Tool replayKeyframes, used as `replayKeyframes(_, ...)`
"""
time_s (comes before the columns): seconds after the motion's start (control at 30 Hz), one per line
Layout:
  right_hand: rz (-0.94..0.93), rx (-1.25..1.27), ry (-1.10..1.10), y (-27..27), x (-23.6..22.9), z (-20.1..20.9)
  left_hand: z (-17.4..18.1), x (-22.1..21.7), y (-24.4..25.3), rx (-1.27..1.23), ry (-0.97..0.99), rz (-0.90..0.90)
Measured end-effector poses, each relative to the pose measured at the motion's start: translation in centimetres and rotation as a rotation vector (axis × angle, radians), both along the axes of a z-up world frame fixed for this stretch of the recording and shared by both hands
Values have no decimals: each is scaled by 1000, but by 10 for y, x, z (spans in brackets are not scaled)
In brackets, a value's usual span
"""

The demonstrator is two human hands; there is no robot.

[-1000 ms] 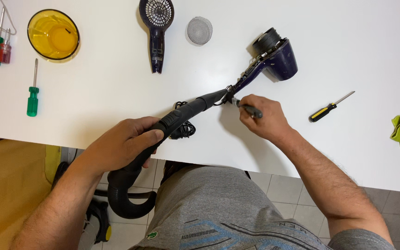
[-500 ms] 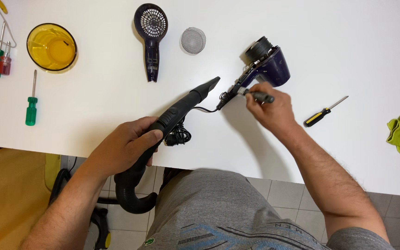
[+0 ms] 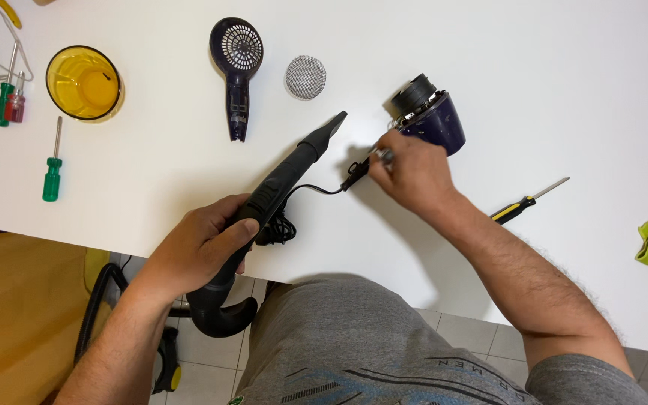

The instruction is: The person uses a vacuum cleaner nozzle and a small brush to clean dust and debris from the interior and exterior of two disassembled hair dryers and their filters on a white workbench.

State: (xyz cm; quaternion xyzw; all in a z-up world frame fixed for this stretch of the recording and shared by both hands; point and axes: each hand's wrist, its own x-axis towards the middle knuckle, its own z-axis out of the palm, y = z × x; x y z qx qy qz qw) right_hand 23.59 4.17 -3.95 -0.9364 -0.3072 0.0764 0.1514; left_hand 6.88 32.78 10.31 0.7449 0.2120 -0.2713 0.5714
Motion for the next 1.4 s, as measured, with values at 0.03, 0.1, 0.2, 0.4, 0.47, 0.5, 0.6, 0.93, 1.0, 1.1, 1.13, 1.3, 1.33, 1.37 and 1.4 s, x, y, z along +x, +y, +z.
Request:
replayKeyframes(0.03,3,6,0,3,-1,2,5,2,-3,6,0,3)
replayKeyframes(0.1,88,70,164,9,-4,7,13,6,-10,44,27,20)
replayKeyframes(0.2,32,21,15,-7,19,-2,15,6,-14,88,37,26)
replayKeyframes(0.4,181,136,226,0,3,7,21,7,-23,118,25,66)
replayKeyframes(0.47,129,123,201,-8,15,7,14,7,-21,105,31,61)
replayKeyframes(0.5,78,112,175,-12,20,7,10,6,-18,93,36,57)
replayKeyframes(0.6,-131,117,157,-37,37,25,5,7,-10,47,23,44)
replayKeyframes(0.93,-273,385,-189,-60,43,22,4,18,13,35,48,0)
replayKeyframes(1.0,-409,209,181,-45,41,33,3,19,13,49,39,-22)
replayKeyframes(1.1,-484,96,357,-29,52,37,2,22,11,43,23,-42)
replayKeyframes(1.13,-483,97,358,-27,54,35,1,22,10,44,24,-42)
replayKeyframes(1.3,-408,73,405,-21,64,37,-1,24,8,48,20,-35)
replayKeyframes(1.33,-405,74,407,-22,64,38,-1,25,8,50,22,-32)
replayKeyframes(1.37,-395,95,431,-24,63,39,0,26,7,46,18,-32)
replayKeyframes(1.4,-385,116,455,-25,62,40,0,27,7,43,15,-32)
